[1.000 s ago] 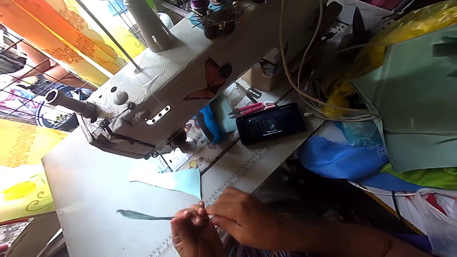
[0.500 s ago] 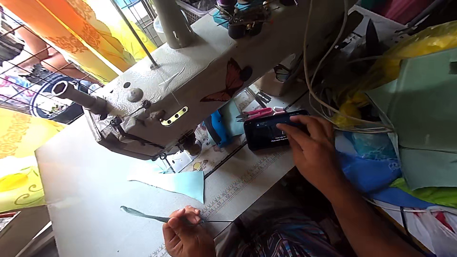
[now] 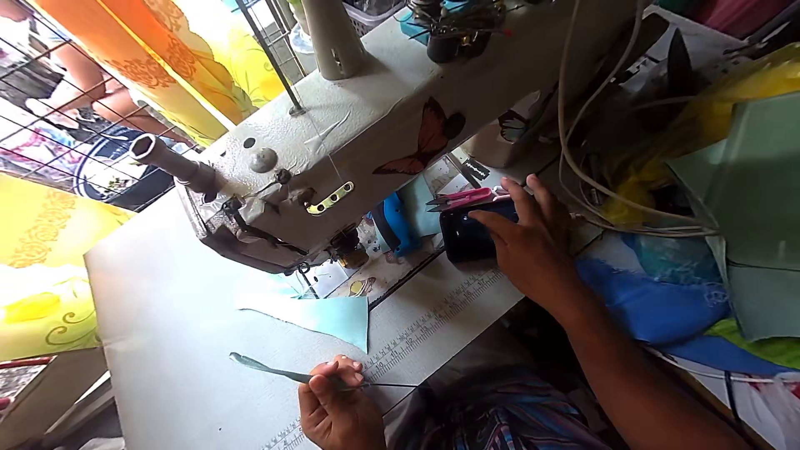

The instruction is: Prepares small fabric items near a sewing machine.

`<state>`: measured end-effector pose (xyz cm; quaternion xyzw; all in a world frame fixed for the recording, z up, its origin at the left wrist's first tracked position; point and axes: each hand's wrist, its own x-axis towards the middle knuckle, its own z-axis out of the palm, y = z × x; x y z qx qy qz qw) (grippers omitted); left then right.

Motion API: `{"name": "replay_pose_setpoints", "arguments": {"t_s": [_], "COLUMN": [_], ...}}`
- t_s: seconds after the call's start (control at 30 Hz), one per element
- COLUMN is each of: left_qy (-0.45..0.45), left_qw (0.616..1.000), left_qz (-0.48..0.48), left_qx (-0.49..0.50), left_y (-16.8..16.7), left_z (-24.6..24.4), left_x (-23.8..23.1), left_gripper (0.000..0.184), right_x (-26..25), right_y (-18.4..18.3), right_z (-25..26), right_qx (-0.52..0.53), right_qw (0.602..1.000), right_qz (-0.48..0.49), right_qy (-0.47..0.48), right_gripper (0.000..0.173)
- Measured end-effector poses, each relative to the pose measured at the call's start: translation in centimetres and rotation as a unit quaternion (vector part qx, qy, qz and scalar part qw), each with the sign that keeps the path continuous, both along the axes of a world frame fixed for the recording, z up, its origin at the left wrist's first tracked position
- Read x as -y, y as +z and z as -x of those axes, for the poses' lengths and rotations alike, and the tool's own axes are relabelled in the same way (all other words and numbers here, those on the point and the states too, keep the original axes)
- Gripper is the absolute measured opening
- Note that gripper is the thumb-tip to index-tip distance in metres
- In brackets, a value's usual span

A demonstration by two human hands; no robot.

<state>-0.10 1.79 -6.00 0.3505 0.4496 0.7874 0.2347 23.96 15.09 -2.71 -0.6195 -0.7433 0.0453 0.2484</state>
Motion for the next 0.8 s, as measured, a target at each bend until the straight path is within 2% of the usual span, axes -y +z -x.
{"name": "replay_pose_setpoints", "arguments": {"t_s": [0.1,0.2,0.33,0.5,0.63,0.8], "left_qy": [-0.005,-0.011,-0.011,-0.041,-0.070,-0.132], "left_qw": [1.000,1.000,0.998,0.994,0.986,0.983], "left_qz": [-0.001,0.004,0.030,0.000,-0.051,-0.061], "left_qx": [0.000,0.007,0.057,0.104,0.141,0.110], "left_y": [0.0,0.1,1.0,3.3,5.3,5.3], "left_z": [0.0,0.1,0.3,1.0,1.1,0.4], "left_x": [0.1,0.1,0.1,0.2,0.2,0.8], "left_gripper": [0.027,0.027,0.035,0.040,0.036,0.030], "right_x": [0.9,3.6,8.3,11.3,11.1,11.0], "right_y": [0.6,1.1,0.4,-0.7,0.5,1.7], "right_z": [0.3,2.2,5.8,8.9,9.0,9.1], "right_qx": [-0.056,-0.157,-0.217,-0.298,-0.390,-0.463], "right_qw": [0.998,0.982,0.936,0.857,0.790,0.765], "right_qz": [-0.031,-0.065,0.013,0.121,0.216,0.212], "right_qy": [0.017,0.088,0.278,0.403,0.421,0.395], "right_gripper": [0.029,0.024,0.031,0.032,0.024,0.023]}}
